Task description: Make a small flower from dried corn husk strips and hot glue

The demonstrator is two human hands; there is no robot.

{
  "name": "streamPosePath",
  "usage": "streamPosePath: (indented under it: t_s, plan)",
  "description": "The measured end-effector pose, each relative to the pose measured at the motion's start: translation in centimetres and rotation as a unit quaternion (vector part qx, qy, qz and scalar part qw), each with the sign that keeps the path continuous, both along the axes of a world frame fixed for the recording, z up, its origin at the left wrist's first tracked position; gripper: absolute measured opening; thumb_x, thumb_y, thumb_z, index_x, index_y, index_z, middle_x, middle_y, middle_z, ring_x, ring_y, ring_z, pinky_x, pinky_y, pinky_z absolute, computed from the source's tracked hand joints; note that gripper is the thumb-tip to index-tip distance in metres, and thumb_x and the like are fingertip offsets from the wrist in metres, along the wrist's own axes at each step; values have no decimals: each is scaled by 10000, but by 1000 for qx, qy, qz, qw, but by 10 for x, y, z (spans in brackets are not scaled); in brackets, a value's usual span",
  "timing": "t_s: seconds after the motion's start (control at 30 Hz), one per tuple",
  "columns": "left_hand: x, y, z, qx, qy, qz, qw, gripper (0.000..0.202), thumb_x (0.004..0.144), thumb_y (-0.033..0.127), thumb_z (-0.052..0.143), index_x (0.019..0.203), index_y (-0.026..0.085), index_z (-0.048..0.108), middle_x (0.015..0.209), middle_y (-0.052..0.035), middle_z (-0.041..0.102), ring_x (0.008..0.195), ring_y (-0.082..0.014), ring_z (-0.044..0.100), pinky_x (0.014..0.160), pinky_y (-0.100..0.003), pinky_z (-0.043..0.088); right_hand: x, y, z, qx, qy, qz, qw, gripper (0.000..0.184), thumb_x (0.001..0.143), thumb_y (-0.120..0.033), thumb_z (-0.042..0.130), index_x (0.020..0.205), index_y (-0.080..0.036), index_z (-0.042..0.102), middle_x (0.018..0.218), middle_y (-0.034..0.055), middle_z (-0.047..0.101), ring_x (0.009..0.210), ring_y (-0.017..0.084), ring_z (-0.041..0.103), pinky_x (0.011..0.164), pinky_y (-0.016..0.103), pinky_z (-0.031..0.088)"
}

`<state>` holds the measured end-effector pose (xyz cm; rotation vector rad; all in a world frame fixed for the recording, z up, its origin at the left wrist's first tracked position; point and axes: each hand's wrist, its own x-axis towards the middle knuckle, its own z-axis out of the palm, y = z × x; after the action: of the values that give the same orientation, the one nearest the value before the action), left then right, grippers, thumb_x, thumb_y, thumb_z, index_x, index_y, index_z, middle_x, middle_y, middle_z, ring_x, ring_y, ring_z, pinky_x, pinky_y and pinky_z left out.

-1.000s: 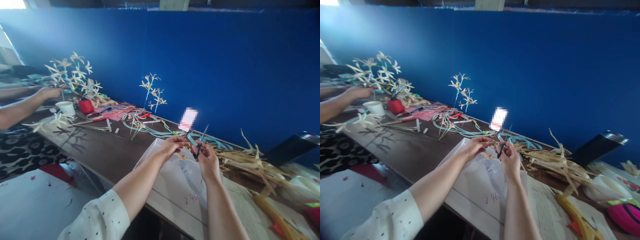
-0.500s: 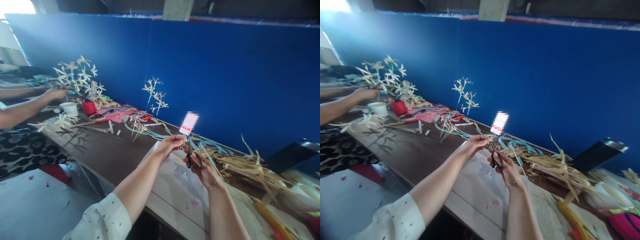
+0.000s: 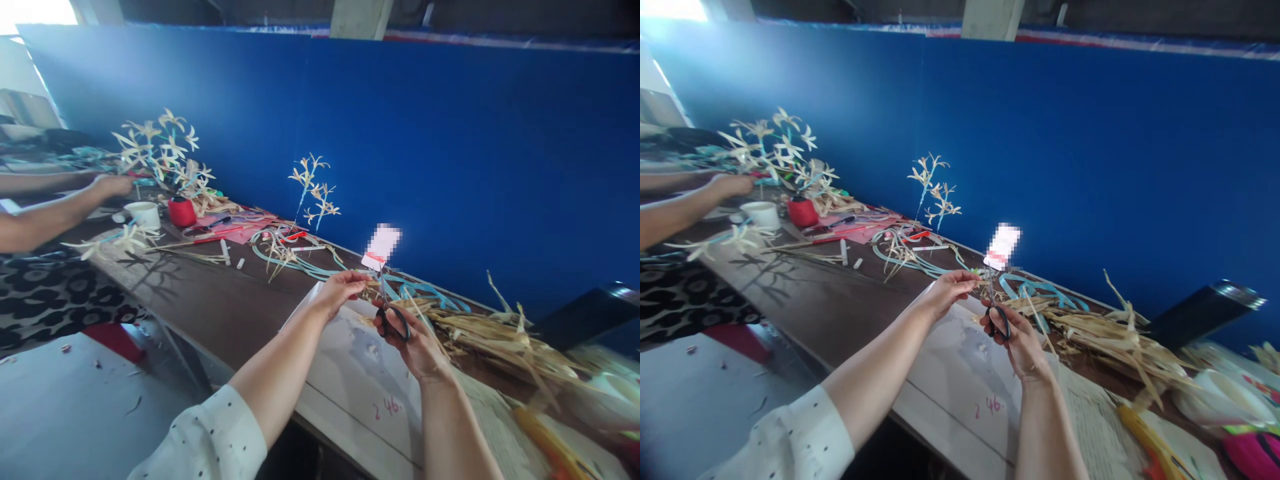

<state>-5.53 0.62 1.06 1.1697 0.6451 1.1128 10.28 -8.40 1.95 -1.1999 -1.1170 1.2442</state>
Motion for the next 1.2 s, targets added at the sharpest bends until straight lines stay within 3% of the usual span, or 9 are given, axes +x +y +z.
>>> streamPosePath:
  t_s: [0.7,0.93,1.2]
  plan:
    - [-3,-2,5,38,28,9,999,293,699,270,629,964,151,661,909,-53,640,773,-114,526,700,-239,382,5,4,-8,-9,-4,-21,1000,343,701,-432,706,973,-224,694,718,22,630,626,128,542,580,232,406]
    - [0,2,-1,2,0,18,1000,296,697,272,642,977,176,664,925,-48,641,761,-101,534,688,-230,384,2,3,-6,9,-41,-5,999,399,686,-464,706,996,-213,689,717,36,615,609,134,525,566,252,400]
    - [2,3,-3,-50,-61,27,997,312,674,252,677,975,172,651,791,-10,614,583,-44,492,578,-192,368,-2,4,-7,17,-74,21,997,380,708,-437,700,1017,-216,689,707,37,610,628,136,518,609,266,419]
